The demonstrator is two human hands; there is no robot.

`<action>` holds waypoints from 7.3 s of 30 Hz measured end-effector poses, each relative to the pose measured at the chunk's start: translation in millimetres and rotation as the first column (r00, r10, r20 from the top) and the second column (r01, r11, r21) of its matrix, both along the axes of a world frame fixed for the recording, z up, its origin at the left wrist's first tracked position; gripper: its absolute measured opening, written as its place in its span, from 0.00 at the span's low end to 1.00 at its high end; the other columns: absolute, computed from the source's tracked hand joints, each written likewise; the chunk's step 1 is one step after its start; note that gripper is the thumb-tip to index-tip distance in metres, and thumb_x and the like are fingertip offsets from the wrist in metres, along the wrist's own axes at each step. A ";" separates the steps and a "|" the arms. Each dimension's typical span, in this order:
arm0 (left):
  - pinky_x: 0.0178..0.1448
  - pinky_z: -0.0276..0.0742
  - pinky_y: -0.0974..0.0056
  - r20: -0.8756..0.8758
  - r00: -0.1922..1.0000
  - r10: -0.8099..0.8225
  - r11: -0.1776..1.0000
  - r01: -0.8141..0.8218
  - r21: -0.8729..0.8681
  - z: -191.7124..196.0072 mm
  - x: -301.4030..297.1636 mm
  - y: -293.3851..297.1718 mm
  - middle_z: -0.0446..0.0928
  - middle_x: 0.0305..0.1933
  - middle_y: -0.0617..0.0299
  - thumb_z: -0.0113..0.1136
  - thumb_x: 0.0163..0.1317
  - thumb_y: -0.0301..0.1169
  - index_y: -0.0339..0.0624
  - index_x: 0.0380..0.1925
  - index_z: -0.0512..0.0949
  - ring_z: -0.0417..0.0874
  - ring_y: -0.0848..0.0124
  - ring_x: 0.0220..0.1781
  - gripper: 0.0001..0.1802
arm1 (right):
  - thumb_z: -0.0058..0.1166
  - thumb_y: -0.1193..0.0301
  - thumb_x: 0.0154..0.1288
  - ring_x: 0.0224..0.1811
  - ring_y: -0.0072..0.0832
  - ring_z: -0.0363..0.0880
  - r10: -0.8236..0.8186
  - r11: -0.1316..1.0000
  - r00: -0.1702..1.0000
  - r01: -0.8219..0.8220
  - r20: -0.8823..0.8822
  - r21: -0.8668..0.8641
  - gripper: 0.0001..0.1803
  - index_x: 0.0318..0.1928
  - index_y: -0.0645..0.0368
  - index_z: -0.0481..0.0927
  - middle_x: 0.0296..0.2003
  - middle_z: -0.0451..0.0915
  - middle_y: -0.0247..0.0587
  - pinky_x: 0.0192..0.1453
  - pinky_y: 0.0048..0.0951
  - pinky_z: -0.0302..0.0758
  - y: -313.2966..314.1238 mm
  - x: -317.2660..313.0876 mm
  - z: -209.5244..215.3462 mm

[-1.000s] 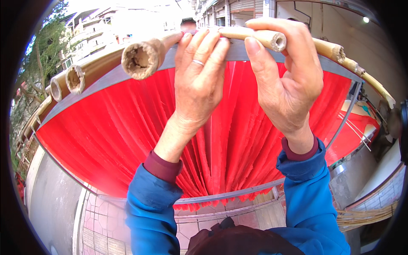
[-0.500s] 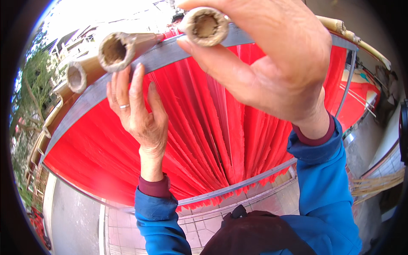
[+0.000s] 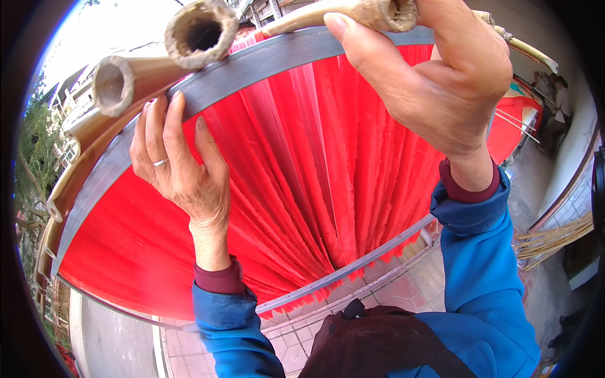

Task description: The person assembles a large red paper lantern by inserting bamboo sticks into slots along the top metal ring. They repeatedly pick up sticks, align them with the ring, and press them into place while holding the lantern steady with the other hand.

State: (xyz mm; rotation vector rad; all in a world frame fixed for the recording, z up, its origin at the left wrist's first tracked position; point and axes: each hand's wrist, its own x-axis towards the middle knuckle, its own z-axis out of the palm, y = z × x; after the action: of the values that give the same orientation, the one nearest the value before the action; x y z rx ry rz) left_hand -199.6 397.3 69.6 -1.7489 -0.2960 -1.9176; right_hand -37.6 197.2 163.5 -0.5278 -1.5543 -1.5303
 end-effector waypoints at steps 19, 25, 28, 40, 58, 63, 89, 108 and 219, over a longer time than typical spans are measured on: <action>0.74 0.62 0.52 0.113 0.984 0.137 0.990 -0.133 -0.043 -7.2 -39.6 26.2 0.76 0.67 0.54 0.79 0.55 0.31 0.45 0.60 0.81 0.69 0.57 0.74 0.31 | 0.65 0.82 0.52 0.27 0.26 0.83 -0.081 0.996 0.996 0.082 -0.039 0.025 0.08 0.35 0.63 0.82 0.27 0.82 0.41 0.31 0.25 0.77 3.1 4.6 -3.2; 0.72 0.61 0.52 0.107 0.967 0.232 0.971 -0.224 -0.081 -4.9 -46.6 27.5 0.78 0.66 0.56 0.80 0.53 0.35 0.46 0.61 0.81 0.69 0.55 0.73 0.33 | 0.65 0.82 0.52 0.27 0.26 0.83 -0.334 0.934 0.939 0.342 0.085 -0.100 0.08 0.35 0.64 0.82 0.27 0.82 0.41 0.31 0.24 0.77 -14.5 -22.9 -4.1; 0.71 0.62 0.51 0.076 0.958 0.277 0.960 -0.272 -0.074 -2.4 -52.8 29.1 0.78 0.66 0.57 0.79 0.54 0.37 0.49 0.63 0.80 0.69 0.55 0.72 0.34 | 0.65 0.82 0.52 0.27 0.26 0.83 -0.368 0.914 0.921 0.383 0.123 -0.133 0.08 0.35 0.64 0.82 0.27 0.82 0.41 0.31 0.24 0.77 -13.6 -33.7 0.4; 0.70 0.67 0.47 0.000 0.947 0.322 0.946 -0.322 -0.043 2.7 -66.7 31.3 0.76 0.64 0.51 0.75 0.62 0.42 0.53 0.64 0.80 0.70 0.51 0.68 0.30 | 0.65 0.82 0.53 0.27 0.26 0.83 -0.335 0.926 0.934 0.351 0.126 -0.137 0.08 0.36 0.64 0.83 0.27 0.82 0.41 0.32 0.24 0.77 6.6 -37.6 0.8; 0.76 0.63 0.45 -0.111 0.968 0.227 0.974 -0.229 -0.001 -20.2 -68.5 38.4 0.70 0.73 0.50 0.74 0.61 0.35 0.48 0.69 0.75 0.67 0.50 0.74 0.35 | 0.65 0.82 0.53 0.27 0.26 0.83 -0.309 0.924 0.943 0.328 0.123 -0.196 0.09 0.36 0.64 0.83 0.28 0.82 0.42 0.32 0.24 0.78 1.9 -36.4 1.1; 0.80 0.54 0.40 -0.143 0.988 -0.053 0.992 0.035 -0.123 -38.8 -69.5 37.5 0.69 0.74 0.47 0.74 0.57 0.39 0.41 0.62 0.78 0.65 0.45 0.77 0.33 | 0.65 0.82 0.53 0.28 0.26 0.83 -0.285 0.930 0.951 0.304 0.116 -0.206 0.09 0.36 0.64 0.83 0.28 0.82 0.42 0.32 0.24 0.78 1.7 -40.8 2.9; 0.72 0.68 0.52 -0.073 0.997 -0.022 1.000 0.022 -0.004 -8.1 -51.2 2.3 0.80 0.64 0.54 0.70 0.62 0.22 0.37 0.67 0.75 0.76 0.57 0.67 0.31 | 0.65 0.82 0.54 0.28 0.26 0.83 -0.244 0.938 0.960 0.269 0.135 -0.220 0.09 0.37 0.65 0.83 0.28 0.82 0.42 0.32 0.23 0.78 8.4 -45.8 -0.5; 0.40 0.85 0.70 0.102 0.942 -0.320 0.930 0.333 -0.154 37.6 -23.9 -18.2 0.90 0.38 0.58 0.60 0.76 0.28 0.32 0.50 0.85 0.87 0.77 0.33 0.11 | 0.65 0.83 0.54 0.29 0.26 0.84 -0.185 0.956 0.977 0.204 0.105 -0.212 0.09 0.38 0.65 0.83 0.28 0.83 0.42 0.32 0.23 0.78 8.7 -39.6 -6.2; 0.39 0.84 0.70 0.229 0.828 -0.512 0.812 0.553 -0.184 38.1 -33.3 -18.5 0.87 0.38 0.58 0.59 0.76 0.27 0.29 0.51 0.84 0.86 0.76 0.34 0.12 | 0.66 0.83 0.57 0.31 0.25 0.85 -0.099 0.975 0.989 0.117 0.106 -0.188 0.11 0.42 0.68 0.85 0.30 0.83 0.43 0.34 0.20 0.79 6.9 -38.1 8.9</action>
State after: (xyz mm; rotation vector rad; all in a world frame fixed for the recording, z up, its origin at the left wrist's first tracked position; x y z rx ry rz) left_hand -232.8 378.8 107.7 -1.9833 -0.0990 -2.5342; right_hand -75.7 204.1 172.5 -0.6666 -1.7860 -1.5126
